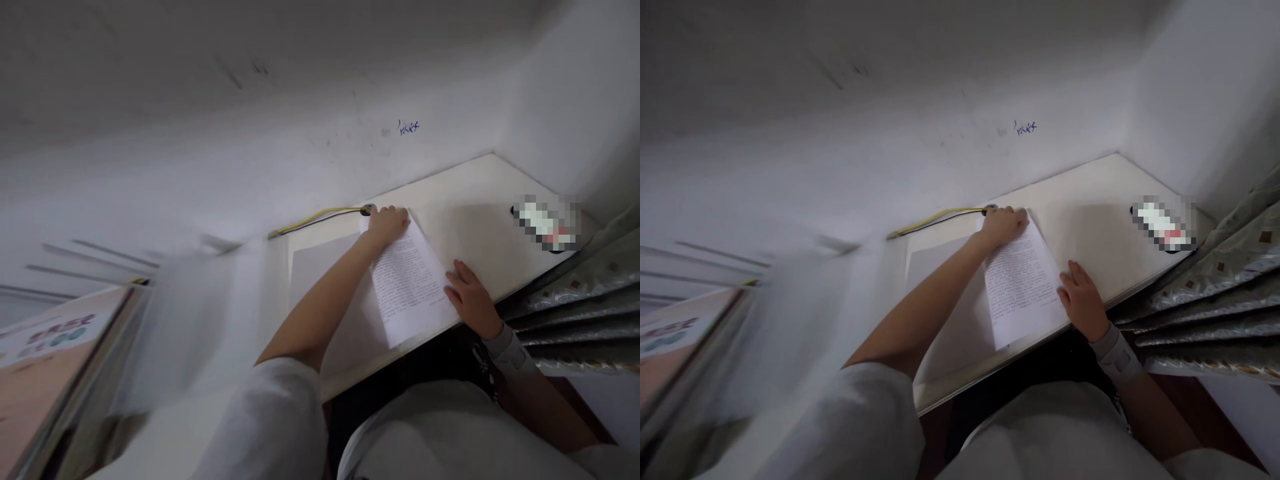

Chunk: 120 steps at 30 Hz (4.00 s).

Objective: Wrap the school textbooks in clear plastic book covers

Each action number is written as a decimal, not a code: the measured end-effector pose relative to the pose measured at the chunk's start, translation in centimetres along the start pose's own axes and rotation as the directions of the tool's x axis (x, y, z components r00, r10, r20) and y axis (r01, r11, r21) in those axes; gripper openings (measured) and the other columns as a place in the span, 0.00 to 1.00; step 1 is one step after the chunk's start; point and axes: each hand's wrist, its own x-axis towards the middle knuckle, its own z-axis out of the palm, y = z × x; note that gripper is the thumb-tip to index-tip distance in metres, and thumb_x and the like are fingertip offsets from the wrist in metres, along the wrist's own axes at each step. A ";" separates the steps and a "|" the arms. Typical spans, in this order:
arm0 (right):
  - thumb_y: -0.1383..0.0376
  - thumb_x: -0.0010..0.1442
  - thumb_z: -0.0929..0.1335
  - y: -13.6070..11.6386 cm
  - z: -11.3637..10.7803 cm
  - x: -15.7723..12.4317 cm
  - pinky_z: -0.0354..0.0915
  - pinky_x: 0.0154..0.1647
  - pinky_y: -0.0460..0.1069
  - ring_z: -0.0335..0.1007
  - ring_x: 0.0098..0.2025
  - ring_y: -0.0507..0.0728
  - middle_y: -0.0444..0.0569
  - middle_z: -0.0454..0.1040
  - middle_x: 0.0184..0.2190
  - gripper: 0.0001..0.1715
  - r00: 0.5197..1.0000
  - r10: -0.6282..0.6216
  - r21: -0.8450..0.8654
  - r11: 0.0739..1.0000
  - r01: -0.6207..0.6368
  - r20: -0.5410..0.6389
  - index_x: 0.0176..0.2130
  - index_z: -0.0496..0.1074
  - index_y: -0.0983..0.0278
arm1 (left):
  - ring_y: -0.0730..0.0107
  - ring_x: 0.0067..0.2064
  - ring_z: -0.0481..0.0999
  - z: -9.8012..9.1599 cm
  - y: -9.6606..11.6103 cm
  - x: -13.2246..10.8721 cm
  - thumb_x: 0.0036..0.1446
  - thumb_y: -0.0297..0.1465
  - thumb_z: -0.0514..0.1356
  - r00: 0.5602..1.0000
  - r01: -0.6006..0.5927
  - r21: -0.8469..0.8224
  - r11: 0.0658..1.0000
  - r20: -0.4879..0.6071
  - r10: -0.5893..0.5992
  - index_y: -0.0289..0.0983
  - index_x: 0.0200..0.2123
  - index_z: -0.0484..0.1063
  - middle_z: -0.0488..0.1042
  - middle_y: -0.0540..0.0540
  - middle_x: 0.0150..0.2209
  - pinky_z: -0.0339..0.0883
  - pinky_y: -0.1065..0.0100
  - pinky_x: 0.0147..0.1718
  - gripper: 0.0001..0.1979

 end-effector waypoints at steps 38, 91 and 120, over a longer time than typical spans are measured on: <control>0.63 0.65 0.60 -0.3 0.1 0.0 0.63 0.58 0.62 0.59 0.61 0.65 0.65 0.64 0.58 0.18 0.999 -0.024 -0.045 0.999 0.023 -0.031 0.49 0.71 0.70 | 0.62 0.47 0.73 0.8 -1.7 6.0 0.54 0.27 0.55 0.992 0.093 -0.289 0.953 0.104 -0.065 0.34 0.44 0.72 0.75 0.39 0.44 0.64 0.66 0.45 0.14; 0.45 0.64 0.56 4.7 -1.6 2.7 0.57 0.60 0.63 0.55 0.63 0.69 0.70 0.60 0.60 0.40 0.997 -0.014 -0.143 0.989 0.025 0.079 0.58 0.64 0.74 | 0.49 0.69 0.39 6.6 2.3 -19.0 0.60 0.53 0.45 0.995 0.086 -0.325 0.942 -0.017 -0.097 0.34 0.68 0.31 0.39 0.29 0.68 0.37 0.39 0.62 0.44; 0.50 0.65 0.58 4.8 -2.8 3.2 0.59 0.60 0.62 0.57 0.63 0.65 0.60 0.63 0.60 0.31 0.977 -0.110 -0.079 0.989 0.126 0.183 0.58 0.66 0.65 | 0.50 0.68 0.24 6.4 3.0 -19.6 0.60 0.47 0.52 0.946 -0.322 -0.312 0.894 -0.121 0.299 0.38 0.67 0.48 0.31 0.40 0.70 0.43 0.48 0.65 0.36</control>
